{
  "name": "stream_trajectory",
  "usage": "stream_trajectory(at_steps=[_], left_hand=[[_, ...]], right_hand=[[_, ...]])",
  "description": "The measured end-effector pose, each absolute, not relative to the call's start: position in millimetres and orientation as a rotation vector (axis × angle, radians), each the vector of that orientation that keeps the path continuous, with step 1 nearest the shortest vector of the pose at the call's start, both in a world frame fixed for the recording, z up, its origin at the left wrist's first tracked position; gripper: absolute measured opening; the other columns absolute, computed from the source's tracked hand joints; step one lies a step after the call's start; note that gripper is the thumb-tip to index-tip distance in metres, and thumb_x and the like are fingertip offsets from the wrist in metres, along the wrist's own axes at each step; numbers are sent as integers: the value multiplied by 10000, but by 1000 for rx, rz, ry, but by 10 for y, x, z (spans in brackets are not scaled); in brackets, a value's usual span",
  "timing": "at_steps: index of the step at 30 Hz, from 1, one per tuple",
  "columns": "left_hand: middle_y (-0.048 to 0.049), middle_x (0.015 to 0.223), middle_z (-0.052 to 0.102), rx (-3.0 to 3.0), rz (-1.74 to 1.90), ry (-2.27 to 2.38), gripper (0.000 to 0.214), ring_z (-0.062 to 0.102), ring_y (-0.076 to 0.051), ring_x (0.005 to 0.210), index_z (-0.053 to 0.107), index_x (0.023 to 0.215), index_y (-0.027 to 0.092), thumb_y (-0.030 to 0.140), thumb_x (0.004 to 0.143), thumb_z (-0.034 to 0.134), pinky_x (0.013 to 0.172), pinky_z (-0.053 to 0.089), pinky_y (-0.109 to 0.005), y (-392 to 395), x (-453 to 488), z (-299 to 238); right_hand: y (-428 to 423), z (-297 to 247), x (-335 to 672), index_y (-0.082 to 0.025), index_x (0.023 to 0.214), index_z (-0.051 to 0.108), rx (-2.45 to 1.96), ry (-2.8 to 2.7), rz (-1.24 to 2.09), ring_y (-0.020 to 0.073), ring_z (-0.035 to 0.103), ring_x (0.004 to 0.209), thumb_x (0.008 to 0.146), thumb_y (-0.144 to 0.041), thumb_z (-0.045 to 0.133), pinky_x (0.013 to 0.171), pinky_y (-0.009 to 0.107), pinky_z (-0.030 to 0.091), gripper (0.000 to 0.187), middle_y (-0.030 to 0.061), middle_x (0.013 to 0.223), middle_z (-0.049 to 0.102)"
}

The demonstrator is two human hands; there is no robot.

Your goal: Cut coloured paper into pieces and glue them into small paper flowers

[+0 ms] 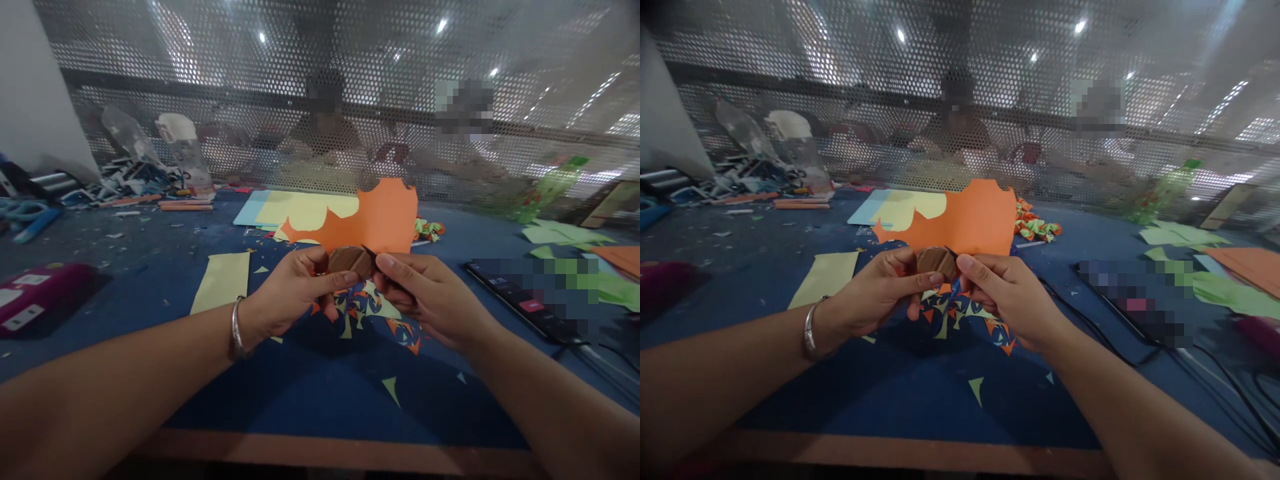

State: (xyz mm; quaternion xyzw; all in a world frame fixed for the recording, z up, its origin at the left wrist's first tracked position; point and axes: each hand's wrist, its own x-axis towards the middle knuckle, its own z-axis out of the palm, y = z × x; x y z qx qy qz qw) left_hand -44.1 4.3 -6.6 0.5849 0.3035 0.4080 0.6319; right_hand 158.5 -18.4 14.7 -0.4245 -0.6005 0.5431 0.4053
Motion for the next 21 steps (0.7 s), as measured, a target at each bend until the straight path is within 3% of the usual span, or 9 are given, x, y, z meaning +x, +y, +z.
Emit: stream_trajectory(at_steps=[4,14,21], left_hand=[[33,756,614,1314,939,675,219,518,-17,428,661,840,152,303,784,810,383,309,-170,40,-434,-59],[45,723,637,1283,956,691,209,522,-8,369,686,841,151,295,777,823,377,260,-164,34,-411,-79],[30,710,678,1315,941,675,177,508,-20,371,712,840,157,285,779,819,367,322,-168,62,-441,-78]], right_hand=[[-177,133,1579,-165,688,603,-1086,-1489,1386,53,205,452,866,-607,663,415,227,123,481,-85,493,309],[-193,151,1559,-167,675,591,-1064,-1522,1356,50,208,432,880,-591,654,395,217,124,475,-86,484,312],[-152,124,1606,-177,680,583,-1090,-1623,1244,59,187,447,892,-607,629,416,233,118,482,-90,489,277]])
